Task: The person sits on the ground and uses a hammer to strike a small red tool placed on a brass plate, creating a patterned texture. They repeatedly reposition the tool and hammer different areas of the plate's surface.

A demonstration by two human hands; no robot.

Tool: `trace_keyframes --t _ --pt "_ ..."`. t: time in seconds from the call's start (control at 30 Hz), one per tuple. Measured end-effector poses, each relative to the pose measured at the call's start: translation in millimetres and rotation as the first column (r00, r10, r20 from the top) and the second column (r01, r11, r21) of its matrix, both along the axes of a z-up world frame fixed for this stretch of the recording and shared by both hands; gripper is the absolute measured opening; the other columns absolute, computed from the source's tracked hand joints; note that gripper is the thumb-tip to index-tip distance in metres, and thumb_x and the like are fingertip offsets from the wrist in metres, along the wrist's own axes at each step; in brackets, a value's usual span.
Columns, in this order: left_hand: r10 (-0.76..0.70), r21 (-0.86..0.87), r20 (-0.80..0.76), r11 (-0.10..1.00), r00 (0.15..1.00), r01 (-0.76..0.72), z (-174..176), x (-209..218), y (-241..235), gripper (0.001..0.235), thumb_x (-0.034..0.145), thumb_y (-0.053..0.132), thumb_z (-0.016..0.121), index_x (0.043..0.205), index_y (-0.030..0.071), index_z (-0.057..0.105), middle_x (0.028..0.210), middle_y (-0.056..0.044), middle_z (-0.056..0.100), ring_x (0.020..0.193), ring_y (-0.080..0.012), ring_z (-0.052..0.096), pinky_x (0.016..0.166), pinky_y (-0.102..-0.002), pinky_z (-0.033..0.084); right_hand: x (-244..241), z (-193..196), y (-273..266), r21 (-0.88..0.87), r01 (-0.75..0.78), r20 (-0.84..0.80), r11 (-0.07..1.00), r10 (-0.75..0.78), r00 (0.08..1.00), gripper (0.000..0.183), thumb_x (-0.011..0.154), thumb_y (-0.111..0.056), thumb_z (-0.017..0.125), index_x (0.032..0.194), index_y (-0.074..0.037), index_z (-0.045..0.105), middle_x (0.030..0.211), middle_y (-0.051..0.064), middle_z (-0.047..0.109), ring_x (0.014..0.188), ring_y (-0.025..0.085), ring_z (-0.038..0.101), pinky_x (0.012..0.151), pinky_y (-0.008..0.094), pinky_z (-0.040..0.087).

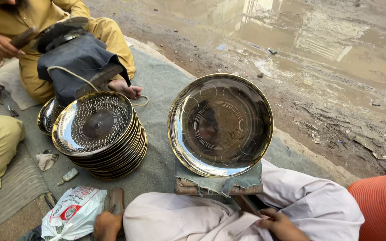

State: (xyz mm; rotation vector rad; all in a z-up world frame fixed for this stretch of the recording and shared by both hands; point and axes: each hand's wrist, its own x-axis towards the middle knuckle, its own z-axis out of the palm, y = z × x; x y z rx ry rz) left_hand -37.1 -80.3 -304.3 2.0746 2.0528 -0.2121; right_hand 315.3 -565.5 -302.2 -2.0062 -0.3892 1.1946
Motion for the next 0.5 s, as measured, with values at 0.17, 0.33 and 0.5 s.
trace_keyframes --t 0.17,0.33,0.5 --pt "-0.067 -0.25 0.189 0.962 0.98 0.114 79.7 -33.8 30.2 0.091 0.066 0.066 0.082 0.133 0.006 0.072 0.098 -0.02 0.081 0.094 -0.0317 0.081 0.093 -0.041 0.065 45.1 -10.3 -33.2 -0.078 0.207 -0.45 0.975 -0.22 0.865 0.061 0.098 -0.039 0.073 0.138 0.006 0.067 0.122 0.05 0.022 0.082 0.044 0.035 0.075 0.053 0.03" --pt "-0.309 0.338 0.197 0.912 0.931 0.231 219.2 -30.3 51.6 0.087 0.072 0.077 0.075 0.133 0.014 0.076 0.101 -0.023 0.076 0.093 -0.0414 0.074 0.089 -0.053 0.059 -8.7 -59.0 21.7 -0.297 -0.231 0.119 0.927 0.276 0.954 0.062 0.088 -0.039 0.067 0.148 -0.022 0.061 0.121 0.018 0.063 0.104 0.025 0.067 0.095 0.036 0.052" --pt "-0.252 0.364 0.078 0.908 0.965 0.208 268.9 67.6 116.4 0.074 0.077 0.068 0.078 0.133 0.019 0.078 0.123 -0.025 0.072 0.111 -0.0426 0.069 0.09 -0.055 0.056 -15.1 -61.9 -0.1 -0.277 -0.217 0.002 0.936 0.226 0.974 0.059 0.083 -0.041 0.082 0.135 -0.014 0.071 0.115 0.008 0.077 0.108 0.015 0.074 0.1 0.029 0.052"
